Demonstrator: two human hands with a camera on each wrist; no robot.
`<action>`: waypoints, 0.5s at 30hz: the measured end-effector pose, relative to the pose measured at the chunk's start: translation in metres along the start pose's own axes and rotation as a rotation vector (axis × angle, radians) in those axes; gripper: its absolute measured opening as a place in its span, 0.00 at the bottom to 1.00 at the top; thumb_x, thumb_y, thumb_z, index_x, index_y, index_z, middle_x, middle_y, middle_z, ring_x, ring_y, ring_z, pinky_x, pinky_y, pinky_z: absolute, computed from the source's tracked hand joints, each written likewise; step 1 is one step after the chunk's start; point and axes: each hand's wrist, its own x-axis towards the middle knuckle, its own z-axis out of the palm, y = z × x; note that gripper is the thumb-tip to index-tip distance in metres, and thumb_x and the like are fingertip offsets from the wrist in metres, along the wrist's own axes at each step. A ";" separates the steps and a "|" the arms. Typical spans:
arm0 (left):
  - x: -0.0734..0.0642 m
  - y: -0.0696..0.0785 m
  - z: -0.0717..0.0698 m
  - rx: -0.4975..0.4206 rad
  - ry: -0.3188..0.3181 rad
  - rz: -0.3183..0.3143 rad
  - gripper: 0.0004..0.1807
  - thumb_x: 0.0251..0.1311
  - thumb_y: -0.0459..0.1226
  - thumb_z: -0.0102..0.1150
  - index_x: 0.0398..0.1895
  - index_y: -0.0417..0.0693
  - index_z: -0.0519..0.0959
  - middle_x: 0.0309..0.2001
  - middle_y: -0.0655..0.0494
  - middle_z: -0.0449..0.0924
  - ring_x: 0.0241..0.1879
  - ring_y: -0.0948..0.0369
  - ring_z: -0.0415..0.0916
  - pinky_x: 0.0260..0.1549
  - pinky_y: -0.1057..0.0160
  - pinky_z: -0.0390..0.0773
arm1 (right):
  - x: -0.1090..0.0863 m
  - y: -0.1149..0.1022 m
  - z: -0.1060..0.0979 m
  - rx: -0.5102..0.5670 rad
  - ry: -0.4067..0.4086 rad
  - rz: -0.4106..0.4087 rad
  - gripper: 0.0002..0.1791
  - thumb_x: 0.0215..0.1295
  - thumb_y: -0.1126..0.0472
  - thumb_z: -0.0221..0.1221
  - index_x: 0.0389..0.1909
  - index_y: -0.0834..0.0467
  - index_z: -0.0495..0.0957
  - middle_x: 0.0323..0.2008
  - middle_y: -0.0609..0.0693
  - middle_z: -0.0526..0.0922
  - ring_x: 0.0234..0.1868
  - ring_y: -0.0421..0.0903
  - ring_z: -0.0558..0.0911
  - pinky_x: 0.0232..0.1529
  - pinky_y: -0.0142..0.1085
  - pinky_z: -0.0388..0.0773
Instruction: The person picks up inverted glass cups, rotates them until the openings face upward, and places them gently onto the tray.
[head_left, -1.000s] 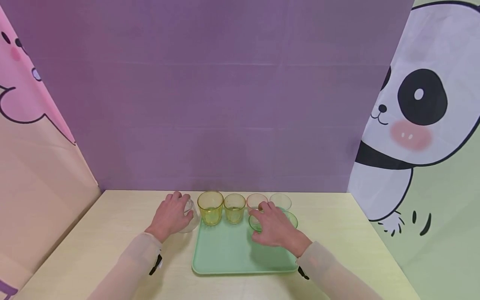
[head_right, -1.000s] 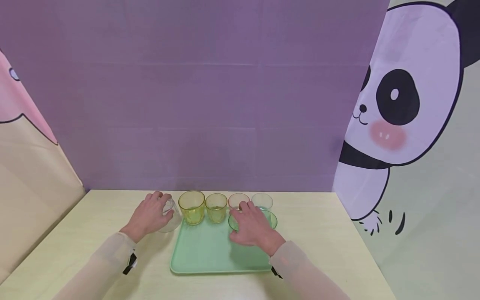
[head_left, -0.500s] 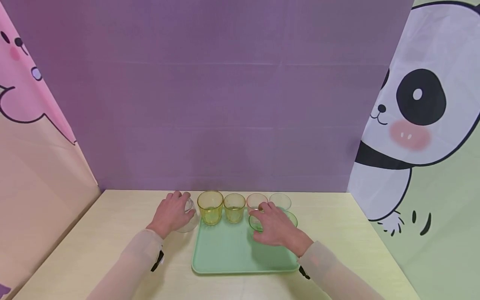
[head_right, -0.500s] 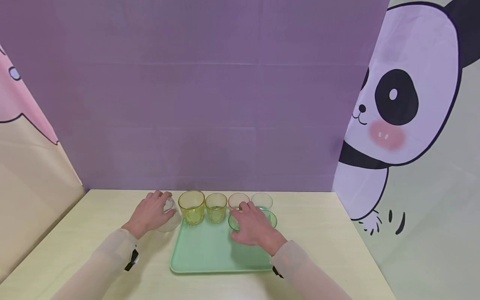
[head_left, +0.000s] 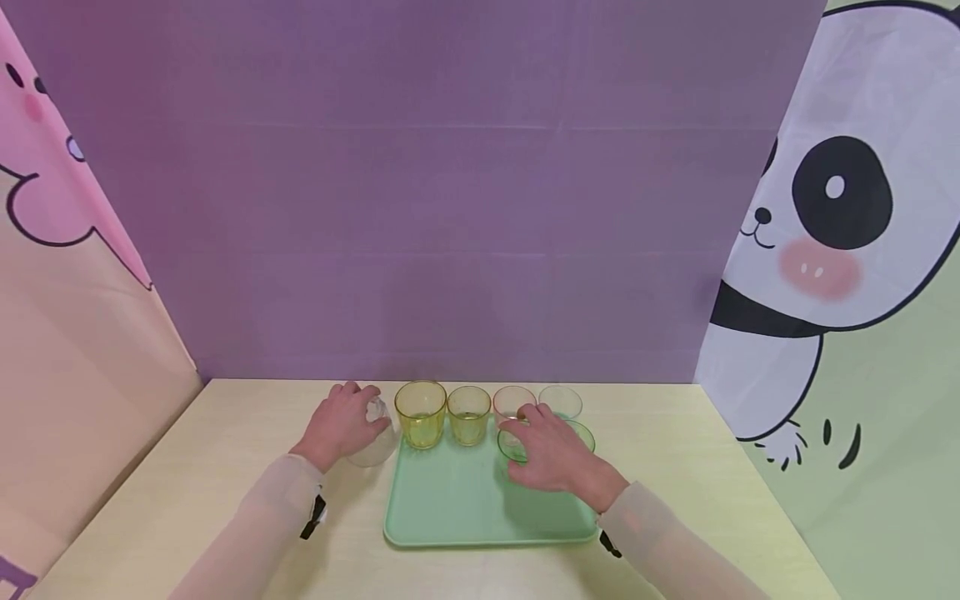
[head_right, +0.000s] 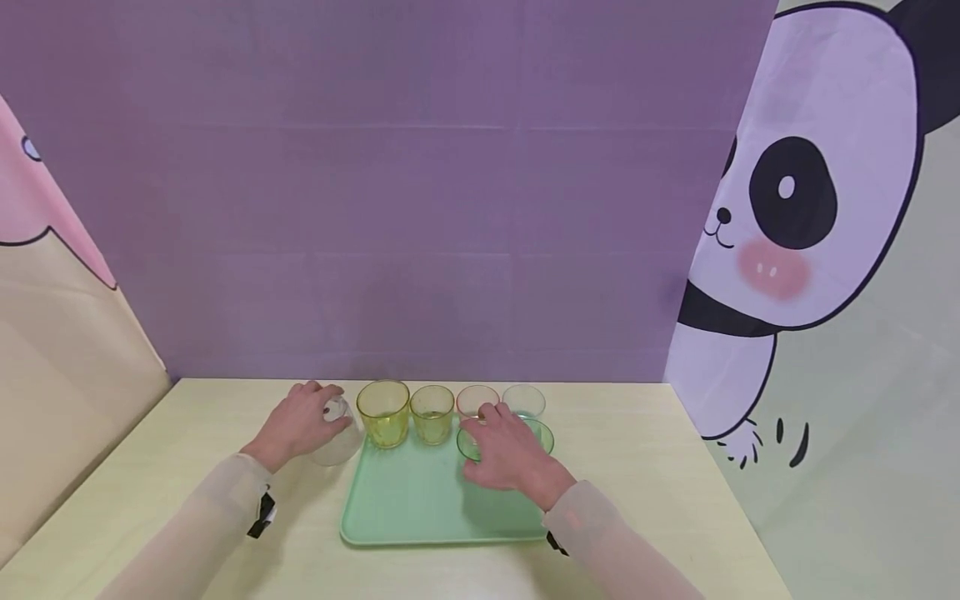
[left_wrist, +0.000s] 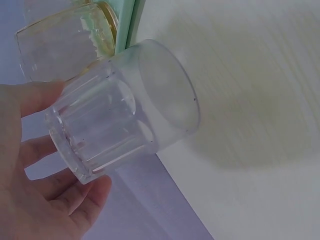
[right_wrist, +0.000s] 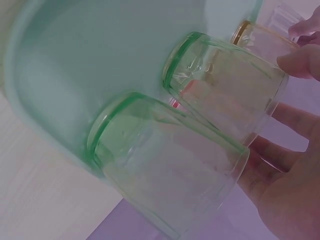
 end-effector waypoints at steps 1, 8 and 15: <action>-0.001 0.000 -0.001 0.000 -0.002 -0.001 0.27 0.60 0.44 0.65 0.56 0.35 0.79 0.48 0.34 0.77 0.49 0.37 0.74 0.46 0.39 0.78 | 0.000 0.000 0.000 0.000 0.000 0.001 0.28 0.56 0.53 0.60 0.59 0.54 0.81 0.51 0.57 0.76 0.47 0.54 0.73 0.46 0.45 0.75; -0.005 0.002 -0.009 -0.009 -0.042 -0.010 0.27 0.59 0.44 0.68 0.56 0.35 0.79 0.45 0.36 0.78 0.47 0.39 0.74 0.44 0.41 0.79 | -0.001 0.000 -0.001 -0.001 0.001 0.004 0.26 0.56 0.53 0.60 0.57 0.54 0.81 0.50 0.56 0.76 0.47 0.54 0.73 0.46 0.45 0.75; -0.008 0.004 -0.018 -0.015 -0.074 -0.011 0.28 0.59 0.45 0.69 0.56 0.35 0.79 0.44 0.38 0.77 0.46 0.39 0.74 0.43 0.42 0.79 | -0.002 0.000 -0.002 -0.011 0.000 0.010 0.25 0.56 0.53 0.60 0.56 0.54 0.81 0.50 0.55 0.76 0.47 0.53 0.73 0.46 0.44 0.76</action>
